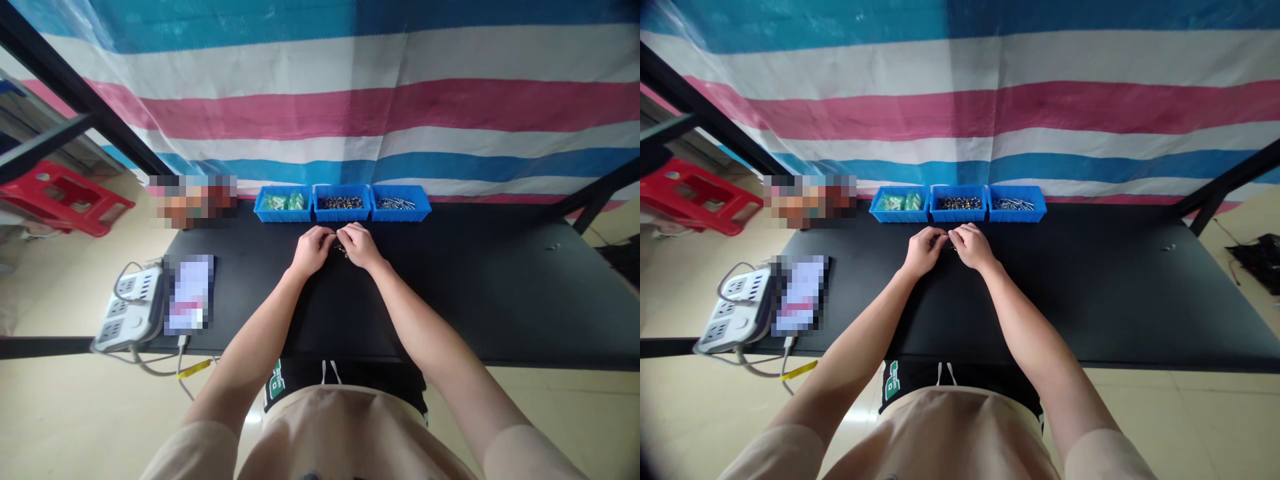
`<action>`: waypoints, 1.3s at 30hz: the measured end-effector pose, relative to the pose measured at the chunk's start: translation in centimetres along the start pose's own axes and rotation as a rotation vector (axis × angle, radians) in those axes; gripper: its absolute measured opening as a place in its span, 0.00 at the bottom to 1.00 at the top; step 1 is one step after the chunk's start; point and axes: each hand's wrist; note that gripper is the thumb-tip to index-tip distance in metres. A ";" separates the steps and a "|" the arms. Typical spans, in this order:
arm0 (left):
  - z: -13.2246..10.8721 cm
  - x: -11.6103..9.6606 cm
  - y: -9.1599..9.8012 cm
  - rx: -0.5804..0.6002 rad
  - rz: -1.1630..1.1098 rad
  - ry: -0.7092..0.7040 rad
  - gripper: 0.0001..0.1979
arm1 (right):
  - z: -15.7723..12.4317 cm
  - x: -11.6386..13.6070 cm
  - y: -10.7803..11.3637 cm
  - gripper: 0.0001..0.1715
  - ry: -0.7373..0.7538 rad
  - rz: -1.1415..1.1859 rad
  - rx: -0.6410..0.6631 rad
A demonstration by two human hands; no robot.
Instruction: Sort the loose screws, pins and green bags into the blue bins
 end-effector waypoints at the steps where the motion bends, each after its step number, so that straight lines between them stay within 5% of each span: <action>1: 0.0 0.0 0.0 -0.008 0.004 0.013 0.07 | 0.0 -0.1 0.0 0.24 -0.014 -0.006 0.001; 7: 0.0 0.2 0.2 -0.054 0.020 0.107 0.14 | 0.0 -0.2 -0.3 0.19 -0.070 -0.049 0.023; 12: 0.1 0.4 0.0 -0.074 0.031 0.170 0.09 | 0.0 0.2 -0.2 0.06 -0.051 -0.110 0.093; 21: 3.0 0.4 0.6 -0.175 0.143 0.226 0.09 | 0.0 0.2 -0.2 0.05 -0.033 -0.170 0.178; 29: 6.8 1.1 -0.7 -0.129 0.348 0.250 0.07 | 0.0 0.2 -0.2 0.03 -0.051 -0.176 0.179; 39: 7.7 1.3 -1.6 -0.067 0.369 0.318 0.08 | 0.0 0.1 -0.2 0.04 -0.030 -0.193 0.166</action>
Point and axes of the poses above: each hand's wrist, its own z-axis towards the middle knuckle, its own y-axis out of the back of the hand, x = y × z, and after that the axes turned 10 degrees about z, right-handed
